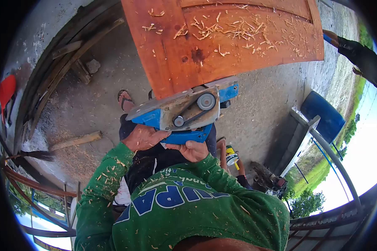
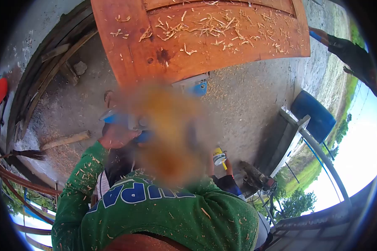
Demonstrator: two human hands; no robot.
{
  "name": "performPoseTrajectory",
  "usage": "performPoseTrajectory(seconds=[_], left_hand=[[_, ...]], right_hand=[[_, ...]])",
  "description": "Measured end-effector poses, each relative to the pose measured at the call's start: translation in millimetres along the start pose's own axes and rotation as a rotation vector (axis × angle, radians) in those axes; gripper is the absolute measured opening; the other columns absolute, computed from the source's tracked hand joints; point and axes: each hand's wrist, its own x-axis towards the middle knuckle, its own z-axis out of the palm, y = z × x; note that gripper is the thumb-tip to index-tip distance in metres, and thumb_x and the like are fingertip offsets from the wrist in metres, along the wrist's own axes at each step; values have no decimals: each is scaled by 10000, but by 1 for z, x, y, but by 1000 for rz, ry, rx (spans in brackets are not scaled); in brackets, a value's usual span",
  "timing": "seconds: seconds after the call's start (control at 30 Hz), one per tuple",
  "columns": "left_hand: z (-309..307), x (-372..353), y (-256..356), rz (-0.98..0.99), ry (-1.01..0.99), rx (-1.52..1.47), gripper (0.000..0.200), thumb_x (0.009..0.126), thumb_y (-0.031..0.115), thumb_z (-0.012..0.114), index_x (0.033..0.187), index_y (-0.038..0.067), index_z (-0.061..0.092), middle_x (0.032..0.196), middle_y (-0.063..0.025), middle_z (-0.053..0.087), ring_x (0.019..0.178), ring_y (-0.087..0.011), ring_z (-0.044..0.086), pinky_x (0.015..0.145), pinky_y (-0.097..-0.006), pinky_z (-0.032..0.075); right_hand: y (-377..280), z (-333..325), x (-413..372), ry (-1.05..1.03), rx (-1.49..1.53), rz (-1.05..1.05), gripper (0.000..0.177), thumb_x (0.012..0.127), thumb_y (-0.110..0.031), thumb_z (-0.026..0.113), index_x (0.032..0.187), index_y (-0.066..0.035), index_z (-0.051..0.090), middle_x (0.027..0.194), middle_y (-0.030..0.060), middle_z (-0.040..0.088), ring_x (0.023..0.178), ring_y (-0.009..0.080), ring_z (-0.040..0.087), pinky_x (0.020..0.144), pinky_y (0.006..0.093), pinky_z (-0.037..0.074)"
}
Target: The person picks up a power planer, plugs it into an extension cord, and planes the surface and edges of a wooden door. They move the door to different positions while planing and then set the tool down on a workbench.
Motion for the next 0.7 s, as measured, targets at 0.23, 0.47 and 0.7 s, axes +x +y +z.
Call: performPoseTrajectory(seconds=[0.23,0.47,0.7], left_hand=[[1,37,12,-104,-41,-201,173,800,196,617,971,203,638,711,-92,590,645,-274,601,542,-381,444],[-20,-21,31,-215,-44,-137,191,832,216,589,1007,157,640,852,-122,625,773,-290,614,679,-390,469],[-43,-49,24,-378,-203,-379,356,823,265,599,1103,45,601,1033,-159,626,991,-323,564,862,-385,424]], right_hand=[[-31,-7,-1,16,-59,5,540,815,-49,597,1309,-23,381,1285,204,466,1190,364,473,949,540,455],[7,17,-19,-36,134,246,630,812,-88,618,1372,-130,334,1370,128,406,1282,332,371,998,596,349],[45,12,-19,3,86,266,621,803,-57,620,1362,-142,364,1369,137,406,1284,337,365,967,615,372]])
